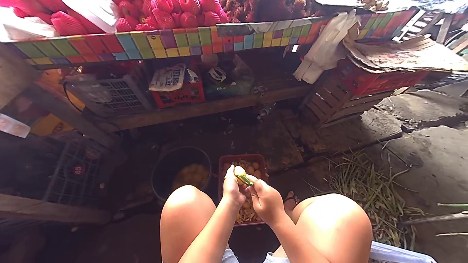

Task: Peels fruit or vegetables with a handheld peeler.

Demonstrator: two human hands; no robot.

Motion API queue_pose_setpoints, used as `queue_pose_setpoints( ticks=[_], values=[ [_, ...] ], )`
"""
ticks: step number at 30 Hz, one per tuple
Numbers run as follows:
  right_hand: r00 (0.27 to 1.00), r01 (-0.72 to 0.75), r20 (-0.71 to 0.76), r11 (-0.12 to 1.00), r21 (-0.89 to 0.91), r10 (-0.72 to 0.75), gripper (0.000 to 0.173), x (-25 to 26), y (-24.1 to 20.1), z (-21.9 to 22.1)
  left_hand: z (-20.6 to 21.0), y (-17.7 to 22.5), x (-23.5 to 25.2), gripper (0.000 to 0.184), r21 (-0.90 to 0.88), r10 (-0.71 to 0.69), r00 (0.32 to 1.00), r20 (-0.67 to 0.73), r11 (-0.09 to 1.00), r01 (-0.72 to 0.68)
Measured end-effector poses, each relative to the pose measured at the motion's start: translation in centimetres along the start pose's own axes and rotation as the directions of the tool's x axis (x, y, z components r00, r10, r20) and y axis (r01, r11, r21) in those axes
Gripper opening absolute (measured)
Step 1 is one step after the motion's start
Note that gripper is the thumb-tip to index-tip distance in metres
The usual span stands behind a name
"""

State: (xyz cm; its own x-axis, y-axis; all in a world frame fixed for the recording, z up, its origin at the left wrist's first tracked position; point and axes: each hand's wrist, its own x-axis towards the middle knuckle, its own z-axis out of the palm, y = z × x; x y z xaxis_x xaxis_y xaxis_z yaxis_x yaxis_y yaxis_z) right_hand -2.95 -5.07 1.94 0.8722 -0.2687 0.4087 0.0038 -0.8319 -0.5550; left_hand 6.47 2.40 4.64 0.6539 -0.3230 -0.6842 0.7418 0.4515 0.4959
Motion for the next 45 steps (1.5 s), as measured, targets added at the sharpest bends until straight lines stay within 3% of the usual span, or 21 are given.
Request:
queue_pose_setpoints(
  ticks=[4, 5, 6, 7, 8, 9, 12, 15, 20, 22, 25, 28, 30, 34, 39, 45],
  values=[
    [0.999, 0.045, -0.013, 0.988, -0.151, -0.048, 0.039, 0.1, 0.5, 0.4, -0.1, -0.1, -0.1, 0.053, 0.084, -0.018, 0.998, 0.056, 0.996, 0.013],
    [0.999, -0.021, 0.029, 0.985, -0.174, 0.026, 0.039, 0.4, 0.6, 0.0, -0.2, 0.0, -0.3, 0.053, 0.118, -0.030, 0.996, 0.084, 0.993, 0.020],
    [0.972, -0.168, 0.128, 0.963, -0.208, 0.197, 0.040, 1.1, 0.5, -0.9, -0.3, 0.1, -0.8, 0.050, 0.163, -0.042, 0.992, 0.119, 0.986, 0.023],
    [0.857, -0.372, 0.274, 0.891, -0.260, 0.437, 0.043, 2.5, 0.8, -2.1, -0.5, 0.3, -1.6, 0.043, 0.214, -0.042, 0.984, 0.175, 0.977, 0.004],
    [0.759, -0.503, 0.331, 0.828, -0.248, 0.560, 0.045, 3.5, 2.1, -2.7, -0.6, 0.2, -2.4, 0.036, 0.252, -0.023, 0.971, 0.239, 0.967, -0.039],
    [0.762, -0.546, 0.308, 0.821, -0.166, 0.569, 0.044, 3.7, 3.2, -2.9, -0.7, 0.2, -2.7, 0.033, 0.268, -0.002, 0.962, 0.272, 0.960, -0.074],
    [0.943, -0.330, 0.091, 0.932, 0.151, 0.319, 0.042, 2.8, 2.7, -2.3, -1.1, 0.5, -1.2, 0.040, 0.248, 0.033, 0.975, 0.220, 0.965, -0.089],
    [0.977, -0.214, 0.046, 0.954, 0.210, 0.209, 0.047, 1.8, 1.5, -1.7, -0.9, 0.9, -0.8, 0.037, 0.238, 0.026, 0.970, 0.242, 0.968, -0.085],
    [0.998, 0.059, -0.045, 0.990, 0.127, -0.054, 0.031, 0.4, 1.4, -1.6, -0.8, 0.4, -0.8, 0.054, 0.220, -0.069, 0.983, 0.170, 0.975, 0.030],
    [0.991, 0.126, -0.045, 0.988, 0.089, -0.122, 0.029, 0.6, 1.3, -1.4, -0.7, 0.5, -0.8, 0.050, 0.206, -0.075, 0.982, 0.171, 0.978, 0.039],
    [0.999, 0.045, 0.013, 0.996, 0.080, -0.046, 0.029, 1.2, 2.0, -1.4, -1.5, 0.7, -1.0, 0.044, 0.259, -0.080, 0.960, 0.267, 0.966, 0.009],
    [0.943, -0.248, 0.219, 0.968, -0.036, 0.250, 0.036, 2.2, 3.2, -2.5, -1.9, 0.7, -1.9, 0.040, 0.325, -0.082, 0.912, 0.401, 0.944, -0.058],
    [0.935, -0.304, 0.213, 0.951, 0.062, 0.285, 0.036, 2.3, 3.4, -2.5, -1.8, 0.8, -1.8, 0.041, 0.313, -0.046, 0.915, 0.400, 0.945, -0.090],
    [0.988, -0.149, -0.008, 0.973, 0.176, 0.153, 0.030, 1.4, 2.5, -1.6, -1.5, 1.1, -0.8, 0.040, 0.226, -0.024, 0.973, 0.230, 0.974, -0.029],
    [0.994, 0.028, -0.111, 0.994, 0.105, -0.016, 0.028, 0.3, 1.1, -0.6, -0.8, 1.0, -0.8, 0.059, 0.106, -0.058, 0.988, 0.145, 0.993, 0.043],
    [0.978, 0.140, -0.152, 0.989, -0.036, -0.144, 0.027, 0.0, 0.5, 0.3, -0.6, 0.8, -0.6, 0.055, 0.102, -0.025, 0.998, 0.063, 0.995, 0.019]
  ],
)
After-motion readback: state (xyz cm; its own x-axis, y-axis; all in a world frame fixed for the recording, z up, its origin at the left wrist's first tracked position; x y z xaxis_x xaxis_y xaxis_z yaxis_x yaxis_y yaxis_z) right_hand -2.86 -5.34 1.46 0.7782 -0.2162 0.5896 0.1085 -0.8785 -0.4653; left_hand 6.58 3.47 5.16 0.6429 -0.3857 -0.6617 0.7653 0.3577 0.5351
